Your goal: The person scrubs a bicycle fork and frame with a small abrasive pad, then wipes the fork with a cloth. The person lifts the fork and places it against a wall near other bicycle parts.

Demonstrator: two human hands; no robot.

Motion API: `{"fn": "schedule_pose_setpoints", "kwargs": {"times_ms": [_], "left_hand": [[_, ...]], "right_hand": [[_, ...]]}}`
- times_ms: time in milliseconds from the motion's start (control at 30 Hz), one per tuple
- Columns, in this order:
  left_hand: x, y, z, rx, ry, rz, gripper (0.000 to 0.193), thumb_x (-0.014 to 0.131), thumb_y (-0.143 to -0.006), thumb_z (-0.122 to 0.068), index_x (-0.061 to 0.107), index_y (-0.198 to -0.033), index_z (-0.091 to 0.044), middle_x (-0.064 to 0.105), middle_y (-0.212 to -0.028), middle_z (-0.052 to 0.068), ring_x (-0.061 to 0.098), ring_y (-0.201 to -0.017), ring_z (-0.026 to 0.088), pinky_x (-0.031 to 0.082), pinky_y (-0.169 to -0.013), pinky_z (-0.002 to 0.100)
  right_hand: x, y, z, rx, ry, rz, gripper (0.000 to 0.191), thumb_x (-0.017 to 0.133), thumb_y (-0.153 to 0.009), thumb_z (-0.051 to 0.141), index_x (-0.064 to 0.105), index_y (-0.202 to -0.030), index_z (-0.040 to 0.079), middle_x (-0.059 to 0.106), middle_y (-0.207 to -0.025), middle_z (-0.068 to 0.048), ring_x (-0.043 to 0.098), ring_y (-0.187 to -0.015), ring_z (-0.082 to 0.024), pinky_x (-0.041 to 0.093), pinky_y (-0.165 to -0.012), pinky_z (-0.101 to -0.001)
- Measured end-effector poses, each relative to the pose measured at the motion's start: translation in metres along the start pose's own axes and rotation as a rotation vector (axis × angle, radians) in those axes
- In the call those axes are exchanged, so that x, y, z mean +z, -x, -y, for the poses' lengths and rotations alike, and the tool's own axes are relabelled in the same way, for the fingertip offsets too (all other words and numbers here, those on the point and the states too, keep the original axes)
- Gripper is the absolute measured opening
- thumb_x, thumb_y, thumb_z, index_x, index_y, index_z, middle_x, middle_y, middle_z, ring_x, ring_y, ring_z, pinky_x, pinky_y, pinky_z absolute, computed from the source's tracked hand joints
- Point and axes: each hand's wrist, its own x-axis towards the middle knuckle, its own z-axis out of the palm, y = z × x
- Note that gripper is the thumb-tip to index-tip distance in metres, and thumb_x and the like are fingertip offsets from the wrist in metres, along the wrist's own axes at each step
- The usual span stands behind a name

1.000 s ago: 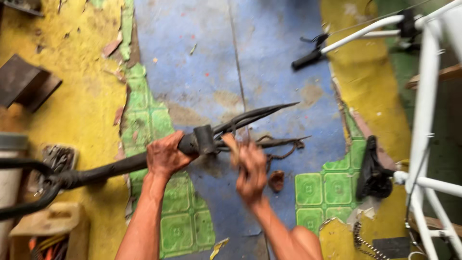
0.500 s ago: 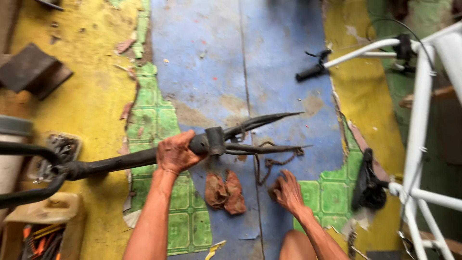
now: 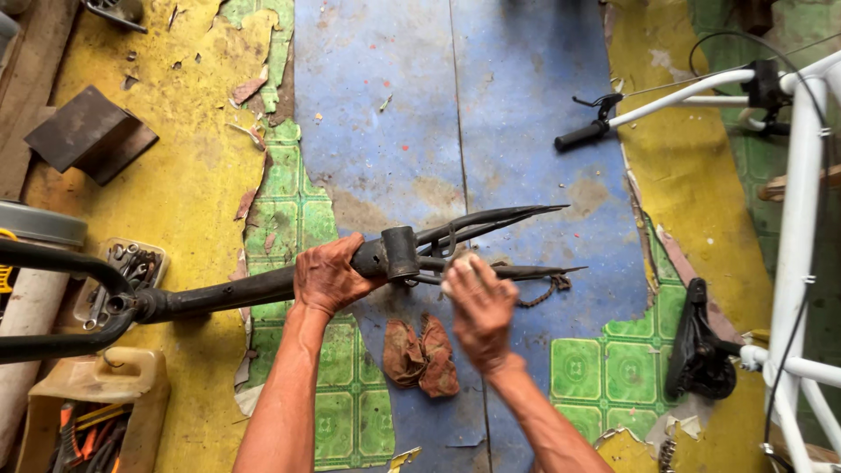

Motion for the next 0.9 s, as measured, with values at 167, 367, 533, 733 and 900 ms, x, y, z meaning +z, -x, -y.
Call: {"fn": "schedule_pose_setpoints", "kwargs": {"times_ms": [167,367,533,733,900], "left_hand": [[0.002,-0.002,0.007,-0.021,0.019,-0.006,0.051,0.086,-0.063,-0.059,0.062,-0.079,-0.017,0.071,-0.074,0.005,0.07,-0.065,0.03,0.054,-0.057,0.046],[0.006,-0.001,0.004,0.027,-0.014,-0.009,0.052,0.086,-0.064,-0.059,0.061,-0.079,-0.016,0.07,-0.073,0.005,0.069,-0.062,0.029,0.053,-0.054,0.045],[0.006,0.011,0.0,0.03,-0.015,-0.067,0.044,0.085,-0.064,-0.051,0.06,-0.077,-0.017,0.069,-0.072,0.005,0.069,-0.064,0.03,0.053,-0.054,0.045],[0.005,0.01,-0.002,0.006,-0.037,0.028,0.046,0.084,-0.065,-0.053,0.062,-0.081,-0.015,0.071,-0.078,0.007,0.07,-0.07,0.032,0.054,-0.061,0.046],[-0.018,0.01,-0.005,0.348,0.127,0.016,0.095,0.084,-0.053,-0.071,0.07,-0.122,-0.006,0.073,-0.108,0.021,0.066,-0.099,0.042,0.049,-0.086,0.059]], "right_hand": [[0.046,0.015,0.023,0.055,-0.021,-0.017,0.042,0.065,-0.099,0.002,0.063,-0.141,0.012,0.064,-0.145,-0.003,0.047,-0.143,-0.027,0.031,-0.111,-0.0382],[0.005,0.029,-0.036,-0.008,0.052,0.022,0.05,0.061,-0.097,-0.003,0.059,-0.145,0.008,0.063,-0.147,-0.004,0.052,-0.139,-0.023,0.027,-0.109,-0.0357],[-0.001,0.03,-0.018,0.141,0.006,-0.084,0.05,0.056,-0.099,-0.003,0.059,-0.146,0.013,0.062,-0.148,-0.003,0.055,-0.14,-0.022,0.032,-0.111,-0.0358],[0.026,0.024,0.015,0.148,0.014,-0.07,0.05,0.062,-0.096,0.003,0.059,-0.145,0.013,0.062,-0.146,-0.004,0.052,-0.14,-0.022,0.032,-0.107,-0.0442],[-0.002,0.02,0.008,0.146,0.024,0.087,0.07,0.061,-0.079,-0.004,0.057,-0.147,0.012,0.057,-0.151,-0.006,0.048,-0.142,-0.026,0.03,-0.102,-0.0474]]}}
